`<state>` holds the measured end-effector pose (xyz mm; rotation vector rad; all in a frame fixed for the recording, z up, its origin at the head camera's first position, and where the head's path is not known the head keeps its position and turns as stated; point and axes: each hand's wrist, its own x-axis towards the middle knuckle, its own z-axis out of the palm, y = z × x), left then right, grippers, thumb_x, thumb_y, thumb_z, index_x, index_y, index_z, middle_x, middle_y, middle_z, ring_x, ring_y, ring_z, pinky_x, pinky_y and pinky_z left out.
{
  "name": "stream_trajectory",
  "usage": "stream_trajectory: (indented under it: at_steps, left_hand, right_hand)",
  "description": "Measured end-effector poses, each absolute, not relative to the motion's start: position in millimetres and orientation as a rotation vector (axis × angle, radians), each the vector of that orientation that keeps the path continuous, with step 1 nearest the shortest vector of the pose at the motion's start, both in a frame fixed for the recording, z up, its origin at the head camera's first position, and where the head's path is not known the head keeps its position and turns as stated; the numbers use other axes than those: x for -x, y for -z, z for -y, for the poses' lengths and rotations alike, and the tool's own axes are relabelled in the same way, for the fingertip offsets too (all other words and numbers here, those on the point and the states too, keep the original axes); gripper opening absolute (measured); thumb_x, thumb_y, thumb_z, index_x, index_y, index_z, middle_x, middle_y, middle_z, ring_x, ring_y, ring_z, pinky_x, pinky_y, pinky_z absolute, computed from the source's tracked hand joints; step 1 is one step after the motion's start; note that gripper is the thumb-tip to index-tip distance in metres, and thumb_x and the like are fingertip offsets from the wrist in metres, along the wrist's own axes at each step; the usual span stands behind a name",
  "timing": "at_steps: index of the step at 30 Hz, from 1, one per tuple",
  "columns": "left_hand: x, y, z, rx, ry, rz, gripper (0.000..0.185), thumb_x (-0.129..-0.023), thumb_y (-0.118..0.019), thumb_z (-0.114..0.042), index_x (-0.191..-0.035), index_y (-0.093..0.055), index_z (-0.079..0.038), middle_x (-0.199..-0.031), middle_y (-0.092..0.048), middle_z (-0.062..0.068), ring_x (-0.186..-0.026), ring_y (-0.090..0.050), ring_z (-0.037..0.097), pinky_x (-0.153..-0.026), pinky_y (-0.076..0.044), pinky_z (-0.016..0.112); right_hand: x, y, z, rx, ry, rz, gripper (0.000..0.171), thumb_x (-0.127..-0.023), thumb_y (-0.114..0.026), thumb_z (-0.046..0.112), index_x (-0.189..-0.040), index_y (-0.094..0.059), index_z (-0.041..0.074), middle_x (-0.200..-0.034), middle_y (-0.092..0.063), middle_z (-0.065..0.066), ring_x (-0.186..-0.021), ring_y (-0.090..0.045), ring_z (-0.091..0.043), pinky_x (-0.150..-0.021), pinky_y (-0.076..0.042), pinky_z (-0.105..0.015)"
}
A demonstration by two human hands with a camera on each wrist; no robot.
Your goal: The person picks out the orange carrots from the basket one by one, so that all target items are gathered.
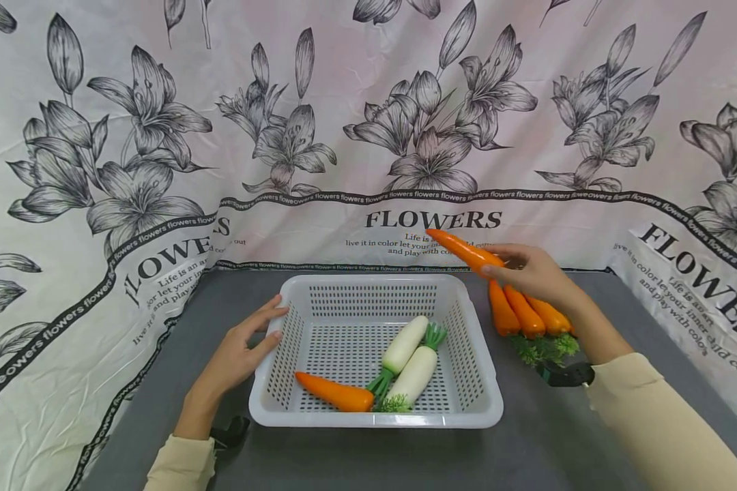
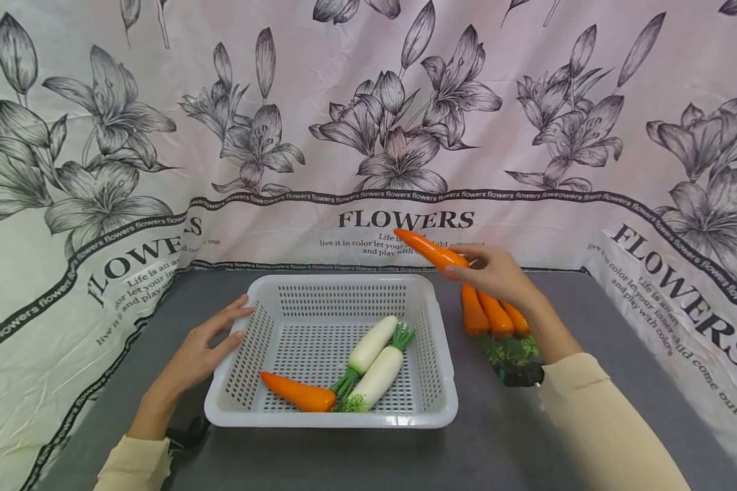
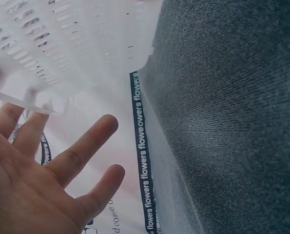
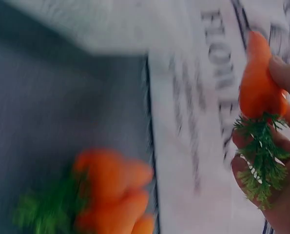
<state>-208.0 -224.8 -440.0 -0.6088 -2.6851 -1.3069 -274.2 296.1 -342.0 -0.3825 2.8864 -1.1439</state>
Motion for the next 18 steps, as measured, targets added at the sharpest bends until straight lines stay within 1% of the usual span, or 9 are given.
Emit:
stream_trajectory:
  at_steps: [2,5,8,10,12,14,16,18]
  left_hand:
    - [208,440,225,0.606,1.301,2.686,0.044,-0.097,-0.056,-0.030,-0.141,-0.048,-0.030,-0.160,-0.026,-0.007,-0.117,-0.055,0.026,-0.083,-0.053,0.037]
    - [208,440,225,0.606,1.307,2.686,0.044,-0.097,-0.056,-0.029,-0.141,-0.048,-0.029,-0.160,-0.026,-0.007,-0.116,-0.055,0.026,-0.082,-0.054,0.034]
    - [208,440,224,0.608,1.330,2.684,0.045,-0.097,-0.057,-0.029,-0.141,-0.048,-0.027,-0.160,-0.025,-0.007,-0.114,-0.056,0.026,-0.076,-0.054,0.028]
    - [208,439,224,0.612,1.348,2.681,0.045,-0.097,-0.057,-0.029,-0.141,-0.048,-0.027,-0.160,-0.025,-0.007,-0.113,-0.057,0.025,-0.072,-0.054,0.024]
    - [207,439,224,0.613,1.363,2.677,0.045,-0.097,-0.057,-0.028,-0.141,-0.048,-0.027,-0.160,-0.025,-0.007,-0.112,-0.057,0.025,-0.070,-0.054,0.024]
    - [207,438,224,0.614,1.374,2.673,0.045,-0.097,-0.057,-0.028,-0.141,-0.048,-0.027,-0.160,-0.025,-0.006,-0.111,-0.057,0.025,-0.069,-0.054,0.024]
    - [207,438,223,0.615,1.385,2.671,0.046,-0.097,-0.057,-0.027,-0.142,-0.047,-0.026,-0.161,-0.024,-0.004,-0.111,-0.057,0.026,-0.067,-0.055,0.024]
    - [207,438,223,0.614,1.378,2.675,0.046,-0.097,-0.057,-0.026,-0.142,-0.047,-0.025,-0.161,-0.024,-0.003,-0.111,-0.056,0.026,-0.068,-0.055,0.024]
  right_hand:
    - [268,347,-319,0.290,1.103,-2.958,0.060,-0.090,-0.061,0.051,-0.140,-0.051,0.021,-0.125,-0.062,-0.016,-0.098,-0.062,-0.025,-0.071,-0.051,-0.032]
    - [260,361,-356,0.166,1.003,-3.060,0.061,-0.090,-0.059,0.053,-0.139,-0.053,0.016,-0.119,-0.063,-0.019,-0.096,-0.060,-0.026,-0.067,-0.048,-0.031]
    - [252,377,-391,0.060,0.932,-3.118,0.063,-0.091,-0.058,0.051,-0.137,-0.053,0.008,-0.115,-0.062,-0.025,-0.095,-0.059,-0.033,-0.063,-0.046,-0.030]
    - [247,387,-410,-0.026,0.895,-3.145,0.065,-0.092,-0.058,0.051,-0.136,-0.052,0.003,-0.115,-0.060,-0.030,-0.096,-0.057,-0.038,-0.061,-0.045,-0.031]
    - [242,395,-426,-0.131,0.865,-3.151,0.070,-0.092,-0.056,0.053,-0.136,-0.051,-0.001,-0.117,-0.057,-0.034,-0.098,-0.056,-0.043,-0.060,-0.045,-0.035]
    - [238,403,-441,-0.213,0.816,-3.154,0.074,-0.092,-0.054,0.054,-0.135,-0.049,-0.005,-0.119,-0.055,-0.038,-0.098,-0.055,-0.046,-0.062,-0.045,-0.041]
    - [235,410,-452,-0.266,0.758,-3.151,0.077,-0.092,-0.053,0.055,-0.134,-0.048,-0.009,-0.119,-0.053,-0.040,-0.098,-0.054,-0.048,-0.065,-0.046,-0.045]
    - [233,417,-462,-0.278,0.709,-3.141,0.077,-0.093,-0.051,0.055,-0.132,-0.047,-0.012,-0.119,-0.053,-0.041,-0.098,-0.055,-0.049,-0.067,-0.047,-0.047]
